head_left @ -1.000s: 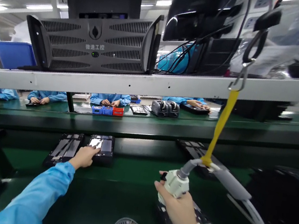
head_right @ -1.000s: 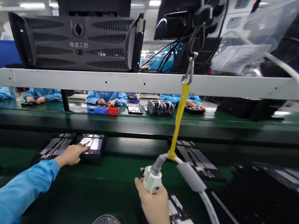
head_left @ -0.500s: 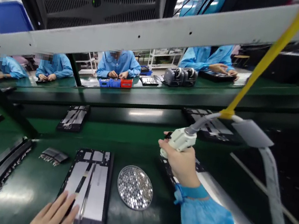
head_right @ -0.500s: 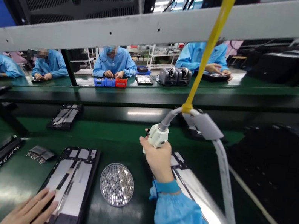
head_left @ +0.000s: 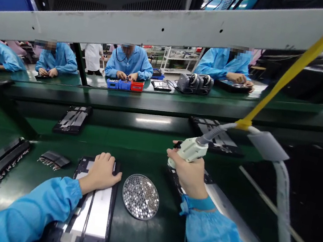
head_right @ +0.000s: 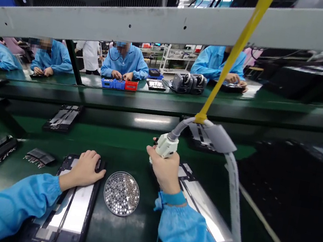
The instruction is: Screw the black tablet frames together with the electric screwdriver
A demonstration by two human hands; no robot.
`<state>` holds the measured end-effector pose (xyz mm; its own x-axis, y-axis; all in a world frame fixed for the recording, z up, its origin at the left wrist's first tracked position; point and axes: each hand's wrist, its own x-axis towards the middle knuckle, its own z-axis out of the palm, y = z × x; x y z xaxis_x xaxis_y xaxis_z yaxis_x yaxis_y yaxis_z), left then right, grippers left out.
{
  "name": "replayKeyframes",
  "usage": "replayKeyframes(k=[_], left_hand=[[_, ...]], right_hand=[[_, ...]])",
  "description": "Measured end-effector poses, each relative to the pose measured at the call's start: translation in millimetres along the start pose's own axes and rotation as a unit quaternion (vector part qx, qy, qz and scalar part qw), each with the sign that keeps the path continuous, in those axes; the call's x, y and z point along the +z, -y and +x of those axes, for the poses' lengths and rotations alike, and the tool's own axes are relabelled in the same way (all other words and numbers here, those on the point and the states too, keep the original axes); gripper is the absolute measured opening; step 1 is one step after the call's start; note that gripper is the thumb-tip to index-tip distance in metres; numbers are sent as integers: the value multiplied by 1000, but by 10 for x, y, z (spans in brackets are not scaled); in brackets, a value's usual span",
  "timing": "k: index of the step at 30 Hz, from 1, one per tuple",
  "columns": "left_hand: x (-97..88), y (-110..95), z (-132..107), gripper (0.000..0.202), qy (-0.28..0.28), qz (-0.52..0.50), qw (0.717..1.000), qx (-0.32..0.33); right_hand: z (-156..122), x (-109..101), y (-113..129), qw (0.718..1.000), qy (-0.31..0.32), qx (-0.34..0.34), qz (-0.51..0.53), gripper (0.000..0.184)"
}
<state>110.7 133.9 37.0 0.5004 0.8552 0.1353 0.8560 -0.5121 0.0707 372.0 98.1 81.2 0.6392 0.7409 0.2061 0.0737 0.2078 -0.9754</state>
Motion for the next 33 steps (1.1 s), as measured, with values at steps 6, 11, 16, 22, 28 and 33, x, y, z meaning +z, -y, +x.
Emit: replayKeyframes(k=[6,11,16,22,28,33], left_hand=[[46,-65,-18,31,8,-8,1000,-4],[100,-106,19,30,7,-26,1000,12],[49,-135,14,30,3,-53,998,44],[-346,595,-341,20,-36,-58,997,39],[-315,1531,-974,19,-74,5,995,-60],[-88,1644,-1099,29,-82,-3,995,-65]], right_hand=[[16,-15,-43,1000,-5,12,5,35],[3,-9,-55,1000,-5,13,2,36],[-19,-5,-82,1000,-6,25,2,39],[-10,-28,-131,999,-22,45,3,37],[-26,-26,-127,998,-29,49,8,36],[-37,-32,-148,999,-24,44,5,39]])
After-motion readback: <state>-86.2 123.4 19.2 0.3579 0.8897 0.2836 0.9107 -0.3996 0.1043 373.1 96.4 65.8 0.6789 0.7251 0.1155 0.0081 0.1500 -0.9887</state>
